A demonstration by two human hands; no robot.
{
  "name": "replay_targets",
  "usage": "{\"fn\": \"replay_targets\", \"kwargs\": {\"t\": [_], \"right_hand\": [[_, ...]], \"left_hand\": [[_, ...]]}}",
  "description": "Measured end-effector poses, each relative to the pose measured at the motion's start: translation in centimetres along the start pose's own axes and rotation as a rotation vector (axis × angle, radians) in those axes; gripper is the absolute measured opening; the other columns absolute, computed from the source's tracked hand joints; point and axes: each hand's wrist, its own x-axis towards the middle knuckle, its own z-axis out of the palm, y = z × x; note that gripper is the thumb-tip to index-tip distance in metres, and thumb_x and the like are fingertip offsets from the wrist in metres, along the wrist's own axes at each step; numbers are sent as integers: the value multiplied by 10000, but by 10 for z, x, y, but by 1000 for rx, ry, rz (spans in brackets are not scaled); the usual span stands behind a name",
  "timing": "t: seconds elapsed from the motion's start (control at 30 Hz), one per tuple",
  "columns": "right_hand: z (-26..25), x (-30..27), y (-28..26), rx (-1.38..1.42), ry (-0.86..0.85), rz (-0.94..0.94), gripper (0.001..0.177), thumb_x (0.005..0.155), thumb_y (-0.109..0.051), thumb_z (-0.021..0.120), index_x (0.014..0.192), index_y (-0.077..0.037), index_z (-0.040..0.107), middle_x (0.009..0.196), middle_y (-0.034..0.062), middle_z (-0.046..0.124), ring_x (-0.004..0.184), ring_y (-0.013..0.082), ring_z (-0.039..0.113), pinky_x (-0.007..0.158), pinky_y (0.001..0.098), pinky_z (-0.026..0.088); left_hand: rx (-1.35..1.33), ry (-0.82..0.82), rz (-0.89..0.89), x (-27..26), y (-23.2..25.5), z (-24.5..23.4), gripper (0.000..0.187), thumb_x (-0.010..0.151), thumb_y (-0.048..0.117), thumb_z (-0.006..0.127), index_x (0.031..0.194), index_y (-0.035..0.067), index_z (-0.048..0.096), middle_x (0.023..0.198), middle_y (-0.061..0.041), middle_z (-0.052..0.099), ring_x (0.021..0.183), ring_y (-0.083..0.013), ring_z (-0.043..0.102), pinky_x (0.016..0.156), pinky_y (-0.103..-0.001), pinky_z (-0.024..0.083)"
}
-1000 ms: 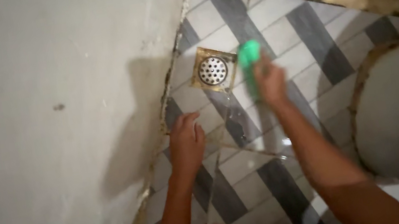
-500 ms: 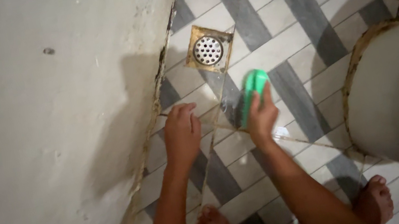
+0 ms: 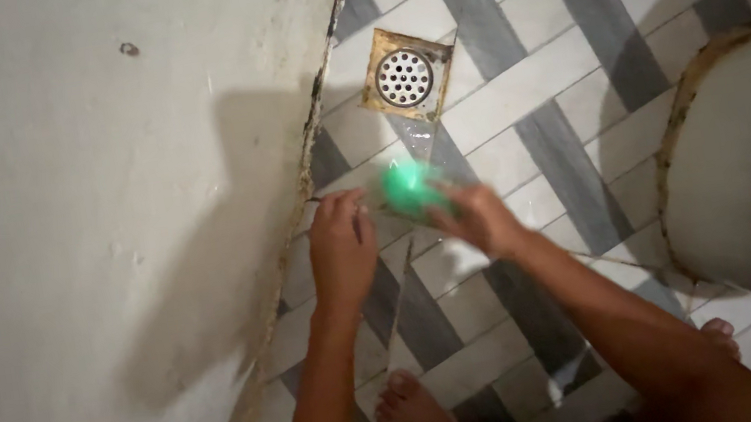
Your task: The person cleans a squat toilet and the surrounding tiled floor. They use a blue plastic scoop to pour water from a black bucket into the toilet bowl and onto the floor, and a green brush to scrub the floor tiles and the drain cover.
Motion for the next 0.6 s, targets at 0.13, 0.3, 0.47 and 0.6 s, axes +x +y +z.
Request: {"fn": "replay_targets", "kwargs": {"t": [0.13,0.3,0.47,0.6], "right_hand": [[10,1,-6,-137,148,-430,446,931,-286,746,1328,-105,652,1047,284,723,653,268,707,546,344,592],[-17,92,-1,-216,87,-360,440,1012,-328,676,1377,-83,658,871,234,726,647,369,689,638,449,576],[-39,131,-3,-137,152,-382,399,1025,-321,665,1352,-92,664,929,215,740,682,331,721,684,428,599],[-22,91,-21,-264,7,-308,529,964,-300,685,1446,-101,600,794,199,747,580,315,689,633,426,591]], "left_hand": [[42,-49,-67,5,-5,2,193,950,43,622,1130,1,679,1134,-170,670,1079,-374,642,936,-449,500],[27,-10,-41,5,-10,-1,222,902,19,614,1113,0,682,1135,-175,668,1098,-375,640,962,-438,500],[27,-10,-51,0,-11,1,223,910,14,606,1117,1,687,1137,-173,674,1092,-374,641,959,-440,504],[27,-43,-50,-1,-12,2,206,932,22,604,1121,2,681,1137,-176,672,1077,-372,644,936,-446,512]]}}
